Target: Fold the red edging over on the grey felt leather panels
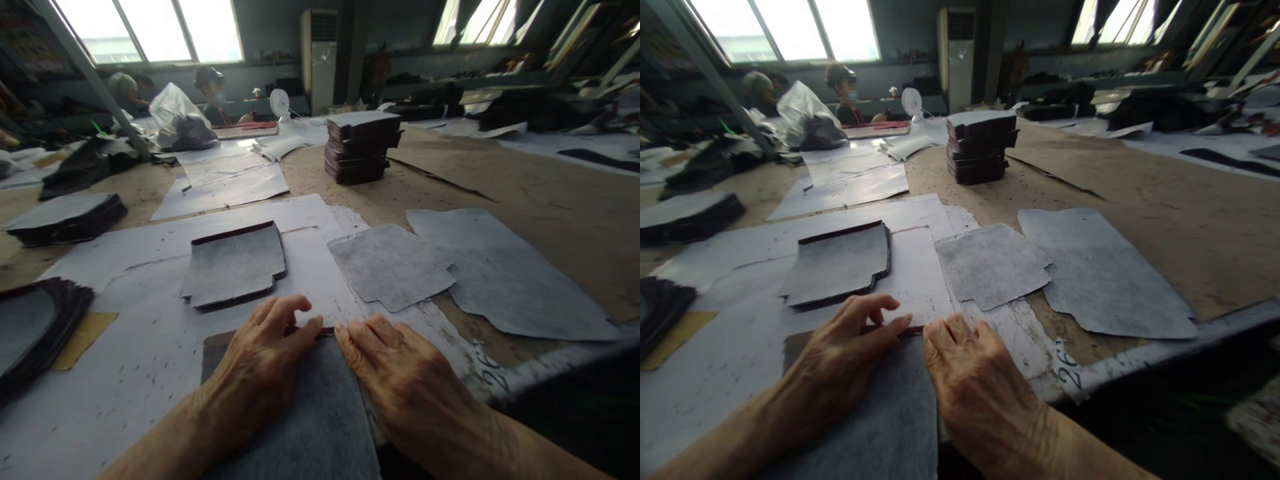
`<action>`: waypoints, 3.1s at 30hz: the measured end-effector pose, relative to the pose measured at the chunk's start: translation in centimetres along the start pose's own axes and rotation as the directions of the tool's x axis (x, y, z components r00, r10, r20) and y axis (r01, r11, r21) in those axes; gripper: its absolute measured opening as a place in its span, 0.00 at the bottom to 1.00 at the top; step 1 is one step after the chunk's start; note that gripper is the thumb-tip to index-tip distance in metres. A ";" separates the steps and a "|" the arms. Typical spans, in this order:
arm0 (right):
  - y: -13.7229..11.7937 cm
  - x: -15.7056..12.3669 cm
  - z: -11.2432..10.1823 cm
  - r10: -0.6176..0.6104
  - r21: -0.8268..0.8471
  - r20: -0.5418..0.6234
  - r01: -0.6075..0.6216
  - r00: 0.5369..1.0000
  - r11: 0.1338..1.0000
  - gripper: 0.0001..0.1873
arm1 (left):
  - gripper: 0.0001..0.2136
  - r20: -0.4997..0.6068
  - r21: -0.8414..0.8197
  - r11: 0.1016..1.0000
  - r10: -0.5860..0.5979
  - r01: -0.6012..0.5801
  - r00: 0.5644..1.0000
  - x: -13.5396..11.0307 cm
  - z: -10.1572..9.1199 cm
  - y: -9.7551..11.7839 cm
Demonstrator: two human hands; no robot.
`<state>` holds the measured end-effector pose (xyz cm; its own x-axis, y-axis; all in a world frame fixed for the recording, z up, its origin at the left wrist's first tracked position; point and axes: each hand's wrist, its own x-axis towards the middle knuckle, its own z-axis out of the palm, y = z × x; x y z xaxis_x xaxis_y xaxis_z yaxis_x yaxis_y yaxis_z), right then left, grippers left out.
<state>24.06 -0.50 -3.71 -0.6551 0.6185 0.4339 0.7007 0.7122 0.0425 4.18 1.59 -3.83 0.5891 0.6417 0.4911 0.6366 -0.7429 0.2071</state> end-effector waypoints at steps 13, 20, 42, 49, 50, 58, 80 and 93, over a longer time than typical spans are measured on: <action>0.4 0.3 0.1 -0.152 -0.011 -0.097 0.151 0.984 0.988 0.20 | 0.16 0.075 0.139 0.976 0.157 -0.166 0.985 -2.6 -2.7 -2.9; 0.2 1.1 -0.4 -0.249 0.002 -0.013 0.249 0.968 0.969 0.17 | 0.14 0.158 0.194 0.957 0.187 -0.217 0.969 -2.2 -2.4 -2.6; -3.8 4.9 2.0 -0.035 0.026 -0.067 0.037 0.997 0.999 0.15 | 0.11 0.113 0.142 0.978 0.137 -0.152 0.984 -2.3 -2.4 -2.6; -3.5 4.7 2.0 -0.068 -0.011 -0.069 0.067 0.995 0.998 0.15 | 0.15 -0.025 -0.060 0.998 0.029 -0.030 0.999 -4.1 -4.5 -5.5; -3.5 4.7 2.0 -0.058 -0.003 -0.073 0.058 0.996 0.998 0.16 | 0.15 -0.013 -0.070 0.997 0.036 -0.037 0.999 -4.4 -4.7 -5.8; -3.3 4.9 1.9 -0.117 -0.027 -0.080 0.115 0.990 0.993 0.20 | 0.15 -0.011 -0.008 0.991 0.133 -0.133 0.991 -4.9 -4.6 -6.0; -5.1 7.5 3.6 -0.237 0.095 -0.115 0.248 0.965 0.964 0.16 | 0.10 -0.005 -0.179 0.984 0.004 -0.005 1.000 -4.9 -4.9 -6.9; -4.6 7.6 3.8 -0.167 0.218 -0.139 0.195 0.976 0.956 0.13 | 0.08 0.003 -0.214 0.974 -0.080 0.079 0.997 -5.4 -5.6 -7.2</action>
<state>14.83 2.20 -4.07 -0.7171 0.4388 0.5415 0.4810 0.8738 -0.0710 -6.35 2.38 -3.27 0.5377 0.7000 0.4701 0.5597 -0.7133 0.4219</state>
